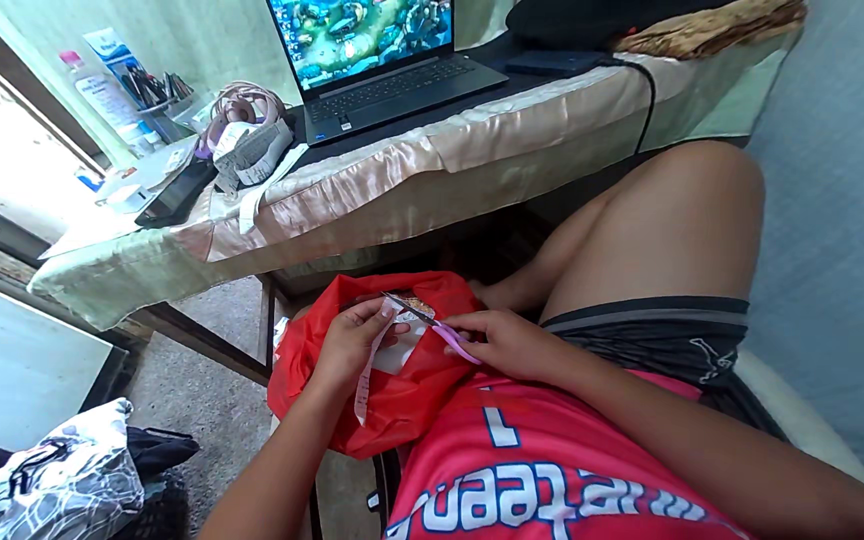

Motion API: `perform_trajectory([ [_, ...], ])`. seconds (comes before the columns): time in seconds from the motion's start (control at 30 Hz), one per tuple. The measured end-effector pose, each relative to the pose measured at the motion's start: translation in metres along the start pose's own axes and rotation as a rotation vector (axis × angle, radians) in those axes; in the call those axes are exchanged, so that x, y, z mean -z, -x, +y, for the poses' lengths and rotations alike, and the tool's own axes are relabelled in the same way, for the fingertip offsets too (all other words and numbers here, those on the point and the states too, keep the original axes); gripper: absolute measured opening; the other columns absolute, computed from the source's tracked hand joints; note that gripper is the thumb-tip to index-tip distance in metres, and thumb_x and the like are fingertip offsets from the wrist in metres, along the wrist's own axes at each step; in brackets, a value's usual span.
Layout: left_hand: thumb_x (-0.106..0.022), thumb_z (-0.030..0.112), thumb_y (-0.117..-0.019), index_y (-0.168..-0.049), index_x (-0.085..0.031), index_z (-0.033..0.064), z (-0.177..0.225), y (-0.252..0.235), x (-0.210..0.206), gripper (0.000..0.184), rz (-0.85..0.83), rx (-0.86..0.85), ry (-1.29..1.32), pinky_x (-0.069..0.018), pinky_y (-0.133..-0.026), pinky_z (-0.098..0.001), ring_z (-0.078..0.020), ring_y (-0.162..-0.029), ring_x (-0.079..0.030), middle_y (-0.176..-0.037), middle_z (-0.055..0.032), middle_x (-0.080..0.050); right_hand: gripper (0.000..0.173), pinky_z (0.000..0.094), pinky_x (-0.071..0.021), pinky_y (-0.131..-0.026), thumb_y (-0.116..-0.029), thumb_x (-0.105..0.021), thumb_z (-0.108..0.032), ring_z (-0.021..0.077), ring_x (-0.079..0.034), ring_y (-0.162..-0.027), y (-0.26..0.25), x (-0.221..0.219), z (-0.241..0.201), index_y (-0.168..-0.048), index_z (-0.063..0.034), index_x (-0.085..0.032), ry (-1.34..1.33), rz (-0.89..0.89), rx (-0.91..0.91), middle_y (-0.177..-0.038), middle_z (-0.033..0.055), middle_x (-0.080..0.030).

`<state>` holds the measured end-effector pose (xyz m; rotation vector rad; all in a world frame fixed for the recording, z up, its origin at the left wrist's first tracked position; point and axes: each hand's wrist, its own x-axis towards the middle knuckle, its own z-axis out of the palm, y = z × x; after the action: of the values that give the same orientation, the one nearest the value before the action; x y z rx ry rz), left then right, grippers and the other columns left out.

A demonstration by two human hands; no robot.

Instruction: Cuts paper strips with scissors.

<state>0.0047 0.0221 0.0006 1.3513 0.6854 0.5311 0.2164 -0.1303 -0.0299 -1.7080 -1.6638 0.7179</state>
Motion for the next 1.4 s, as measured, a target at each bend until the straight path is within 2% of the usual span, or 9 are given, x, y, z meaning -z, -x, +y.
perform_trajectory([
  [0.13,-0.057,0.009,-0.1046,-0.124,-0.066,-0.0032,0.0011,0.0001,0.0018,0.025,-0.025,0.007,0.008,-0.0632,-0.085,-0.0415,-0.0268,-0.095,-0.074,-0.111,-0.0165,-0.073,0.043,0.0290,-0.0549,-0.089,-0.0999,-0.065,-0.038,0.0071,-0.066,-0.096,-0.0001,0.0021,-0.0005,-0.137,-0.0171,-0.064,-0.019,-0.032,-0.016,-0.112,0.0011,-0.071],
  [0.27,-0.056,0.009,-0.1053,-0.139,-0.058,-0.0006,0.0019,-0.0011,0.0036,0.035,-0.057,0.026,0.034,-0.0628,-0.086,-0.0417,-0.0275,-0.099,-0.074,-0.119,-0.0166,-0.071,0.046,0.0286,-0.0549,-0.087,-0.0990,-0.066,-0.042,0.0064,-0.065,-0.094,-0.0002,0.0023,-0.0005,-0.138,-0.0176,-0.063,-0.019,-0.061,-0.002,-0.112,0.0012,-0.070],
  [0.33,-0.056,0.009,-0.1053,-0.141,-0.056,-0.0008,0.0015,-0.0015,0.0034,0.037,-0.057,0.028,0.042,-0.0629,-0.086,-0.0419,-0.0277,-0.099,-0.074,-0.119,-0.0170,-0.071,0.046,0.0287,-0.0545,-0.088,-0.0991,-0.066,-0.042,0.0063,-0.065,-0.095,-0.0002,0.0031,-0.0007,-0.138,-0.0176,-0.063,-0.012,-0.063,-0.001,-0.112,0.0012,-0.070],
  [0.57,-0.056,0.008,-0.1049,-0.137,-0.059,-0.0014,0.0017,-0.0006,0.0034,0.034,-0.063,0.021,-0.014,-0.0629,-0.088,-0.0414,-0.0271,-0.100,-0.074,-0.119,-0.0163,-0.071,0.047,0.0296,-0.0545,-0.090,-0.0989,-0.066,-0.042,0.0067,-0.066,-0.098,0.0005,0.0044,-0.0017,-0.139,-0.0187,-0.063,-0.033,-0.081,-0.025,-0.116,0.0009,-0.070],
  [1.03,-0.056,0.007,-0.1044,-0.133,-0.061,-0.0029,0.0024,-0.0005,0.0039,0.030,-0.067,0.022,-0.028,-0.0631,-0.087,-0.0409,-0.0266,-0.097,-0.074,-0.114,-0.0163,-0.073,0.045,0.0271,-0.0553,-0.088,-0.0997,-0.066,-0.039,0.0046,-0.067,-0.094,0.0017,0.0042,0.0016,-0.138,-0.0172,-0.064,-0.095,-0.096,-0.015,-0.111,-0.0005,-0.072],
  [1.4,-0.056,0.007,-0.1046,-0.133,-0.061,-0.0022,0.0010,-0.0007,0.0039,0.030,-0.066,0.018,-0.024,-0.0629,-0.087,-0.0413,-0.0268,-0.098,-0.074,-0.116,-0.0165,-0.072,0.043,0.0257,-0.0558,-0.084,-0.0993,-0.067,-0.039,0.0037,-0.066,-0.089,0.0022,0.0024,0.0013,-0.137,-0.0171,-0.065,-0.107,-0.090,-0.018,-0.107,-0.0013,-0.072],
])
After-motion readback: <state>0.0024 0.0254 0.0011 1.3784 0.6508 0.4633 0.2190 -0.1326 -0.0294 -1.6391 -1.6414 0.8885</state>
